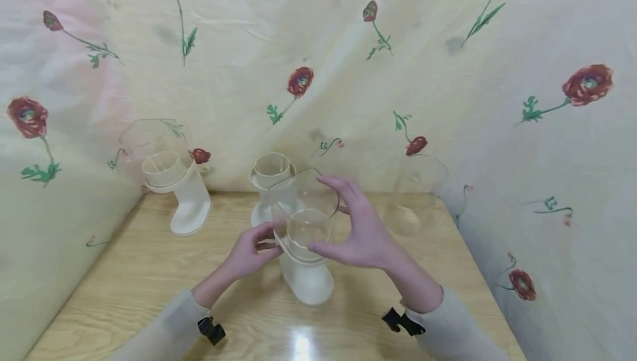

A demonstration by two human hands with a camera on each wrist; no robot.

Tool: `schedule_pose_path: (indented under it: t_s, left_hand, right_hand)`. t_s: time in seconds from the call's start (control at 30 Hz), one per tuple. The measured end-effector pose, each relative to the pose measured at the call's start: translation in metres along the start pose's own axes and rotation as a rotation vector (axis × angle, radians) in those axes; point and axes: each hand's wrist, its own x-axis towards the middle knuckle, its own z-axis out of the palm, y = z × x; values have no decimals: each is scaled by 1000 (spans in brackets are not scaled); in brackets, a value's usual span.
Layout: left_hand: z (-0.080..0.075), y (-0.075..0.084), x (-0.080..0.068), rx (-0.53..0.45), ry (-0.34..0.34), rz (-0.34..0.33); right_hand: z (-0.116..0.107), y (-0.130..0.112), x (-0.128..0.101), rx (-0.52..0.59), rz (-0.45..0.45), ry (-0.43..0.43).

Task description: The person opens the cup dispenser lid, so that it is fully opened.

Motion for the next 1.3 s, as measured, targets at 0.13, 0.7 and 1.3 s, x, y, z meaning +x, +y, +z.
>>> schedule_pose_path:
  t_s: [0.13, 0.7, 1.3]
  left_hand:
    - [3, -2, -1, -4, -17, -6]
    - [5, 5, 1, -10, -29, 15]
    - [6, 5, -3, -16, 15, 12]
  right_hand:
    - [2, -9, -5, -63, 48, 19]
    - [-11, 3, -3, 24, 87, -11]
    - [-3, -4, 6, -37, 112, 42]
